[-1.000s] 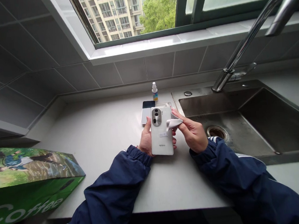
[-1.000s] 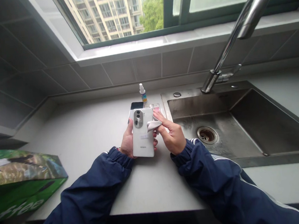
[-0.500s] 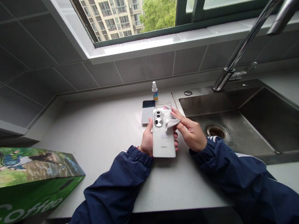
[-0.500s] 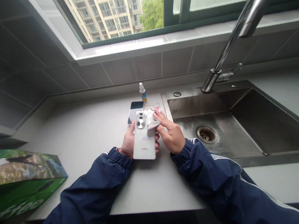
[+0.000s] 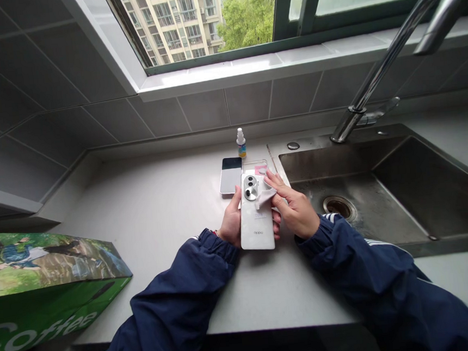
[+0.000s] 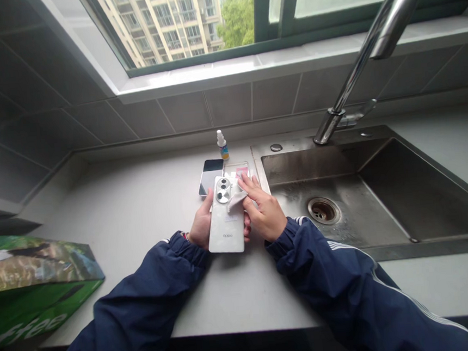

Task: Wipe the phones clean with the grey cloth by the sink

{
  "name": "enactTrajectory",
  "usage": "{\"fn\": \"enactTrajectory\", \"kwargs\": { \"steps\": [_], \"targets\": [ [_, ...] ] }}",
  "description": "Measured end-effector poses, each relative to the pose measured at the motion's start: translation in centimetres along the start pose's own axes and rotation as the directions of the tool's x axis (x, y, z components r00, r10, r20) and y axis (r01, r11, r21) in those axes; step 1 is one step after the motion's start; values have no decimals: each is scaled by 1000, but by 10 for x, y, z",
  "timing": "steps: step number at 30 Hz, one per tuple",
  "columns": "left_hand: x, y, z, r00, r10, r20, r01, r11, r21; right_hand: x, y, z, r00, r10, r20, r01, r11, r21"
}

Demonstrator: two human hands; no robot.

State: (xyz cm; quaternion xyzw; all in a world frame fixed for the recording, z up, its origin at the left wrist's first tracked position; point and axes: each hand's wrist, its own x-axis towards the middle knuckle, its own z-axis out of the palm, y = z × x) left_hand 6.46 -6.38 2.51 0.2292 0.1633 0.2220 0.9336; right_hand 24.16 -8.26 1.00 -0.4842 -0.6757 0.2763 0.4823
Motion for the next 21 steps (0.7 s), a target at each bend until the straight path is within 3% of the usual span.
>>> {"fn": "enactTrajectory", "kwargs": {
  "steps": [6, 13, 21],
  "targets": [
    [0, 2, -3, 1000, -4, -18, 3, 999, -42, -1, 0, -2, 999, -37, 19, 38, 997, -74],
    [0, 4, -5, 988, 33, -154, -46, 995, -87, 1, -7, -6, 995, -77, 64, 82, 993, -80],
    [-1, 5, -4, 982, 64, -180, -90, 986, -140, -1, -17, -6, 993, -119, 20, 120, 991, -64]
  ]
}}
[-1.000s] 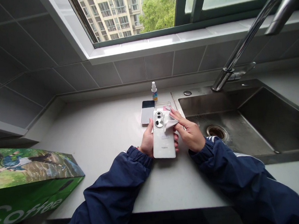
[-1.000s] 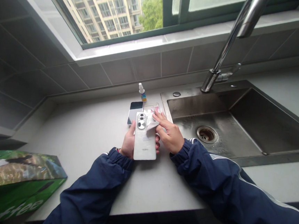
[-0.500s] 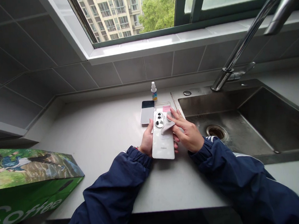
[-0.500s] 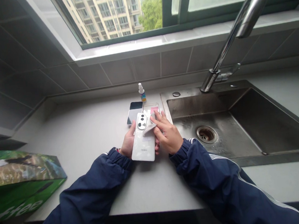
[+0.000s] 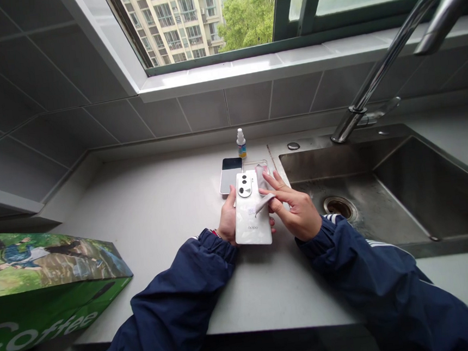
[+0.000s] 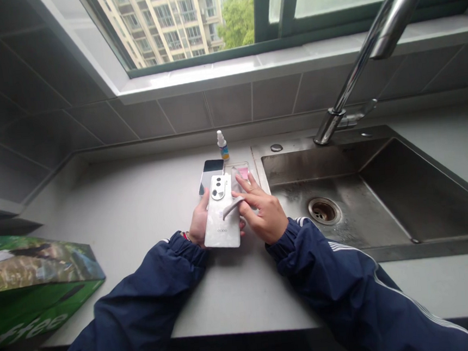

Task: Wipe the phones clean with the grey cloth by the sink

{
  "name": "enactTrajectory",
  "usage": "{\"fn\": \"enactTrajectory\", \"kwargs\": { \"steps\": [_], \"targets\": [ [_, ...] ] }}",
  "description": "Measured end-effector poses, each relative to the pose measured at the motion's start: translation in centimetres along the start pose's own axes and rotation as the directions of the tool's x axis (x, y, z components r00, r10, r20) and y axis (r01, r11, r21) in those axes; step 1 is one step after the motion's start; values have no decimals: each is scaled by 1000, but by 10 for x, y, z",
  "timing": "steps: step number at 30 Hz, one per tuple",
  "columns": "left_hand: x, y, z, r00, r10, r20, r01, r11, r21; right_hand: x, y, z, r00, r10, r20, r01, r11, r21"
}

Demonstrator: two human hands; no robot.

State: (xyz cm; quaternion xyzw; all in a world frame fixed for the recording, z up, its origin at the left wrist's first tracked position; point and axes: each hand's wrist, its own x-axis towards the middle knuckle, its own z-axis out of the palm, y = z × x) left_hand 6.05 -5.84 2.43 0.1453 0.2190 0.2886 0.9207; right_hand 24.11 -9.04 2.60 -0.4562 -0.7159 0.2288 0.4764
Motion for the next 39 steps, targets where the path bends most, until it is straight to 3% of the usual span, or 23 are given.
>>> {"fn": "enactTrajectory", "kwargs": {
  "steps": [11, 19, 32, 39],
  "targets": [
    [8, -1, -18, 992, 130, 5, -129, 988, -89, 0, 0, 2, 987, -161, 24, 161, 987, 8],
    [8, -1, 2, 936, 327, -130, -343, 931, -127, 0, -2, 1, 961, -266, 79, 268, 963, -23],
    [4, 4, 2, 905, 367, -213, -388, 919, -65, -4, -9, 5, 922, -374, 98, 375, 927, 0],
    [2, 10, -1, 914, 347, -209, -367, 928, -61, -4, -16, 3, 902, -411, 128, 411, 911, 31]
  ]
}}
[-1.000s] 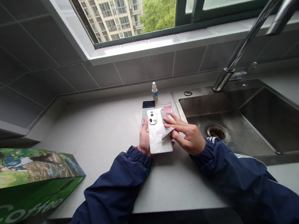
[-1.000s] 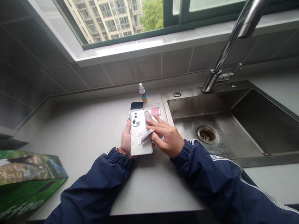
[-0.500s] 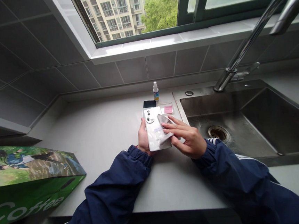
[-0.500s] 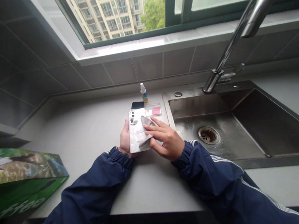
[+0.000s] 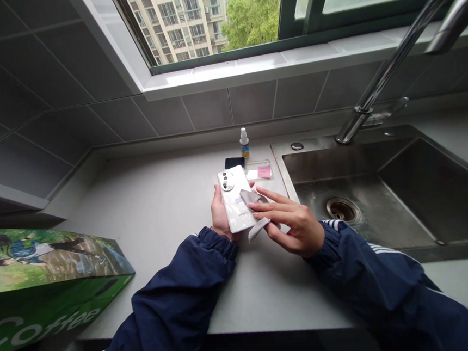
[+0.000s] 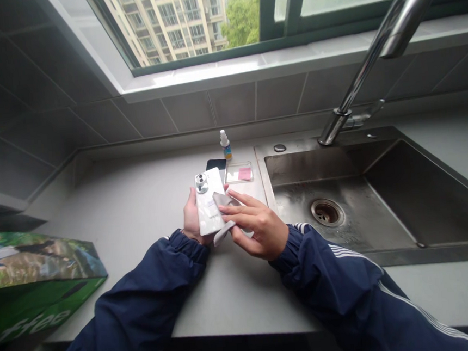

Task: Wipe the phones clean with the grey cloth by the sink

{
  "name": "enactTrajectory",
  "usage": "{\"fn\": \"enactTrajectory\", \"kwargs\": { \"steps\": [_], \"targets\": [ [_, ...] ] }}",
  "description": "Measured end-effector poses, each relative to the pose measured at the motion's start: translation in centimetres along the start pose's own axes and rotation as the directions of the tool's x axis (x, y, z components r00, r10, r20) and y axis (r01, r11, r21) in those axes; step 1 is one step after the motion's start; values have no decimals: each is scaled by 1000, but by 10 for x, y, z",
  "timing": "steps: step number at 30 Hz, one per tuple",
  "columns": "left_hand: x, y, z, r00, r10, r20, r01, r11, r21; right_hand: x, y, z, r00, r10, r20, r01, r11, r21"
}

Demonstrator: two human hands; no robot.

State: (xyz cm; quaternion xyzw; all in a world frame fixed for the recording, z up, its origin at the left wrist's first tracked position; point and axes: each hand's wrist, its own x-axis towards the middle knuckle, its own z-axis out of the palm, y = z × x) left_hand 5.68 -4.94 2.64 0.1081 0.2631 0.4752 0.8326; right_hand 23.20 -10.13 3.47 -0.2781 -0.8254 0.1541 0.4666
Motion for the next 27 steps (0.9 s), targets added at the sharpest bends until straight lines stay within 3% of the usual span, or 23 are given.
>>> {"fn": "enactTrajectory", "kwargs": {
  "steps": [6, 16, 20, 27],
  "targets": [
    [0, 6, -2, 1000, 24, -14, -24, 1000, 0, -1, -6, -2, 991, -73, 115, 68, 997, 40],
    [-2, -3, 5, 997, -66, -39, 68, 996, 65, -4, -7, 2, 908, 57, 415, 26, 981, -192],
    [-3, -7, 7, 997, -74, -10, 74, 993, 92, -6, -7, 6, 905, 127, 407, 13, 946, -323],
    [-4, -13, 12, 984, -92, 154, 90, 996, 19, -10, 1, 10, 938, 218, 271, -61, 870, -489]
  ]
}}
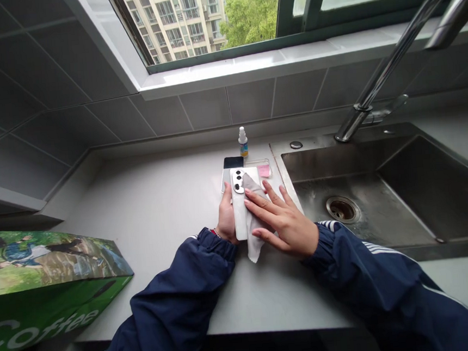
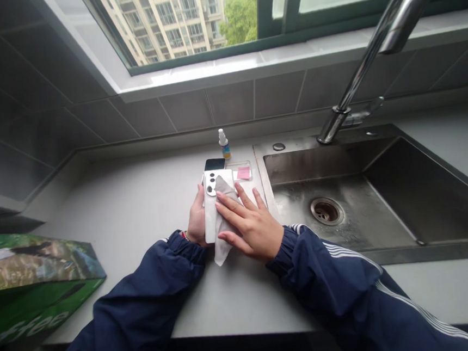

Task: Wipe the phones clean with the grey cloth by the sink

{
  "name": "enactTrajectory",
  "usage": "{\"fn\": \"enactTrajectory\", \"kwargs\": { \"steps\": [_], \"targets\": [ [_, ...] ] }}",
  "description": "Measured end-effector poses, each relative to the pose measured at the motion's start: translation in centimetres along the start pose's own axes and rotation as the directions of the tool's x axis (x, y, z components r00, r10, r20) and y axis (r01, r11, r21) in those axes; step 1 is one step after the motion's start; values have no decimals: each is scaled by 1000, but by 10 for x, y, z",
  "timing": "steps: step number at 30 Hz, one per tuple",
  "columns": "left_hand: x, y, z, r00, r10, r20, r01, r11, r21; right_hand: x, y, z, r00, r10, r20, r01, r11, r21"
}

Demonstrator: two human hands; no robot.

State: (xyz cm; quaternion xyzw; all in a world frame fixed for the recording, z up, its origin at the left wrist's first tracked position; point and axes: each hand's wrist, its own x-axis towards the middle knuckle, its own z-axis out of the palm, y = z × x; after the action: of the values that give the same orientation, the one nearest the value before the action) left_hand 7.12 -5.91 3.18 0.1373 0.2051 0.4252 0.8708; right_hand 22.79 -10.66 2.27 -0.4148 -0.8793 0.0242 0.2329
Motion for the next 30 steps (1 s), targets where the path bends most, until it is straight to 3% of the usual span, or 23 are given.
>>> {"fn": "enactTrajectory", "kwargs": {
  "steps": [7, 11, 20, 30],
  "targets": [
    [2, -6, -1, 989, -57, 135, 55, 998, 13, 2, 2, -4, 988, 125, -90, -129, 991, -46],
    [0, -7, -4, 983, -116, 144, 110, 993, 54, 3, 2, -7, 978, 161, -131, -165, 986, -26],
    [-11, -4, 7, 963, -261, 58, 252, 958, 134, 3, 6, -11, 966, 139, -218, -127, 989, 70],
    [-12, -11, 11, 976, -195, 95, 177, 969, 175, 4, 3, -15, 977, 81, -195, -75, 996, 42]
  ]
}}
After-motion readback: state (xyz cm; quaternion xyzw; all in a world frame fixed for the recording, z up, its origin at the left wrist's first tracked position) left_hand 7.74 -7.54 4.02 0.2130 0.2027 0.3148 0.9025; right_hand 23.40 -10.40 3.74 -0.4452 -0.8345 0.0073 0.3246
